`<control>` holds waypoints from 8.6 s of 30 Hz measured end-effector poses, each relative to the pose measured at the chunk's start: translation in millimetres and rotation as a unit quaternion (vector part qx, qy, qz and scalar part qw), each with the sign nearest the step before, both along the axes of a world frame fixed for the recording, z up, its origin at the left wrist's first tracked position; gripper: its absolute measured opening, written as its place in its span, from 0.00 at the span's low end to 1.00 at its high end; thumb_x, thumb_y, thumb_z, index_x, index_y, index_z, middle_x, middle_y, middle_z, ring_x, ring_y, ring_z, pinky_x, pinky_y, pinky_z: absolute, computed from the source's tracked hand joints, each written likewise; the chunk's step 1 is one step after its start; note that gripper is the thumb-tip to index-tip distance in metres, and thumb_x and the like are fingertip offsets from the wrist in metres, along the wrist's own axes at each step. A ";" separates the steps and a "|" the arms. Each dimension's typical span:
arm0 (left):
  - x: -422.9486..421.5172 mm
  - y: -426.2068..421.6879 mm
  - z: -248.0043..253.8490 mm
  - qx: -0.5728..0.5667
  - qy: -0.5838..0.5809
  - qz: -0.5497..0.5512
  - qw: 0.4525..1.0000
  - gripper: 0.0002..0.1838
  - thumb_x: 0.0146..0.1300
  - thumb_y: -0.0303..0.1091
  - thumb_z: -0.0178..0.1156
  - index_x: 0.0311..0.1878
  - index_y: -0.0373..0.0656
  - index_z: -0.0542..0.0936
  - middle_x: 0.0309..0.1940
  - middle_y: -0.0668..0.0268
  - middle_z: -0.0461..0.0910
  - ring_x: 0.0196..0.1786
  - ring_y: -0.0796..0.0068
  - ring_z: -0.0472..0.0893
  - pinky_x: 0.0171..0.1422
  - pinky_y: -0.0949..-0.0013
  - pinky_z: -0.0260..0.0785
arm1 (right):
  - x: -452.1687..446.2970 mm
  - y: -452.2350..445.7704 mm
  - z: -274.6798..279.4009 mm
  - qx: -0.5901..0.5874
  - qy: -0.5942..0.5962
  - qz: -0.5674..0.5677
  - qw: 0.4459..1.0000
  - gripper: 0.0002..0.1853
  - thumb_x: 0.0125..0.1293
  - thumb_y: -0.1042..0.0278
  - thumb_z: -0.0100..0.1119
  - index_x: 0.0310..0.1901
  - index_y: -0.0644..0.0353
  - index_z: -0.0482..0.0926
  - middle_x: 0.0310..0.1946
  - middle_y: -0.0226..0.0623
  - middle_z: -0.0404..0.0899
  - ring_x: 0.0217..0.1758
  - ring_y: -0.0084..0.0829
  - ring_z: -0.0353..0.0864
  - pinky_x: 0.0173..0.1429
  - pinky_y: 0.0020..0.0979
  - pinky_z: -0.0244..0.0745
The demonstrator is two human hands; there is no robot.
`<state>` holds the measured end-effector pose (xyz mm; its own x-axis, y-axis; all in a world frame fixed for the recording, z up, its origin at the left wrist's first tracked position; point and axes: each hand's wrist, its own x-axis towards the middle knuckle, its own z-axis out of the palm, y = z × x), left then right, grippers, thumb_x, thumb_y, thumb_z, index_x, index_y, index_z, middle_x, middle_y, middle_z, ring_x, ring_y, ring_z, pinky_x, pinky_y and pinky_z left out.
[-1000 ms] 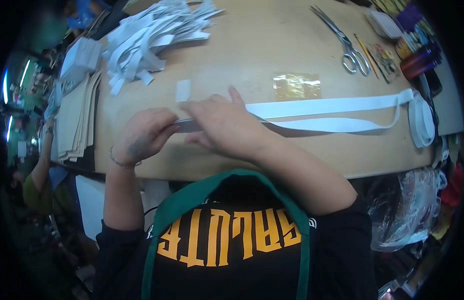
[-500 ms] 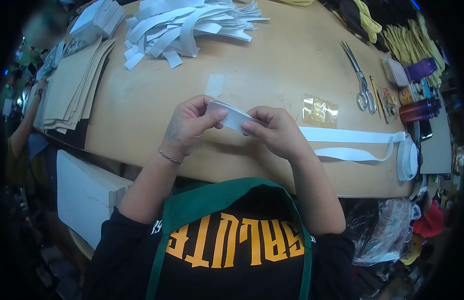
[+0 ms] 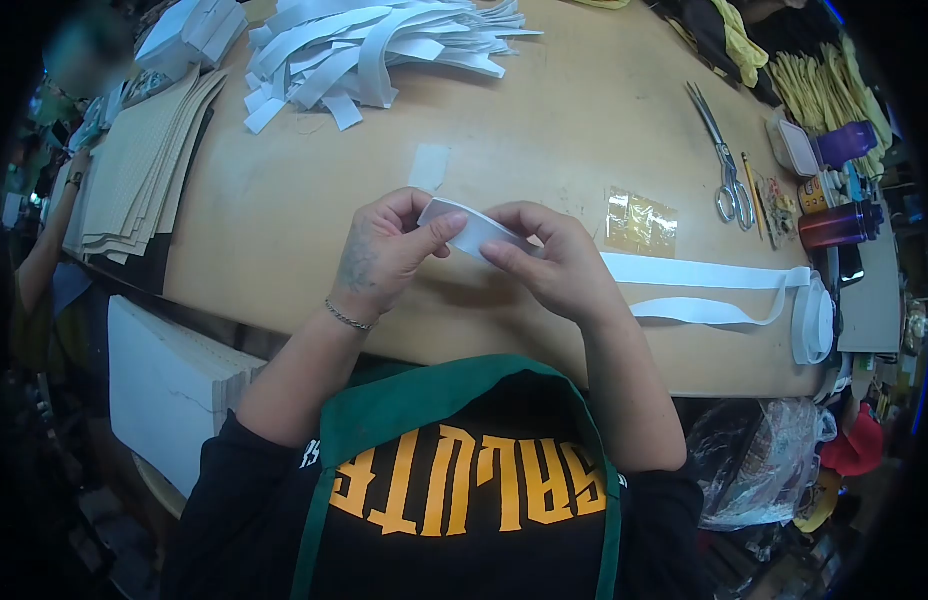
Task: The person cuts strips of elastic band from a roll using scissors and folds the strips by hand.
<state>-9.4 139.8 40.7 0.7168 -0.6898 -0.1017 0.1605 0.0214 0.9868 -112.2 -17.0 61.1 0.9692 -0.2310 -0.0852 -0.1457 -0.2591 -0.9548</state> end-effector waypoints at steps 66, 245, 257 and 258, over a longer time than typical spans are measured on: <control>14.1 -58.5 -45.1 0.161 -0.281 0.169 0.931 0.11 0.60 0.37 0.61 0.33 0.36 0.79 0.33 0.63 0.69 0.35 0.73 0.71 0.41 0.72 0.65 | 0.8 -115.4 -30.9 -0.502 -0.178 -0.013 0.846 0.19 0.44 0.71 0.70 0.40 0.56 0.76 0.56 0.37 0.72 0.56 0.41 0.70 0.59 0.38 0.64; 42.2 -69.6 9.3 0.393 -0.628 -0.232 0.630 0.17 0.54 0.24 0.49 0.47 0.49 0.74 0.35 0.56 0.74 0.35 0.52 0.77 0.39 0.56 0.71 | -47.1 -117.8 -47.0 -0.502 -0.015 -0.021 0.864 0.06 0.61 0.65 0.56 0.38 0.53 0.79 0.47 0.29 0.76 0.56 0.33 0.70 0.64 0.38 0.60; 43.3 -68.0 6.4 0.379 -0.648 -0.227 0.621 0.18 0.53 0.23 0.51 0.48 0.50 0.75 0.36 0.57 0.75 0.34 0.52 0.78 0.40 0.57 0.72 | -44.0 -113.8 -35.3 -0.505 0.045 -0.026 0.861 0.09 0.59 0.69 0.53 0.41 0.52 0.78 0.48 0.31 0.72 0.57 0.35 0.67 0.65 0.41 0.58; 43.1 -67.3 6.0 0.378 -0.648 -0.225 0.621 0.19 0.53 0.23 0.51 0.49 0.51 0.75 0.36 0.57 0.74 0.34 0.52 0.78 0.40 0.57 0.72 | -44.1 -113.6 -32.6 -0.510 0.055 -0.026 0.858 0.09 0.60 0.69 0.53 0.42 0.52 0.78 0.49 0.31 0.72 0.58 0.35 0.66 0.66 0.41 0.57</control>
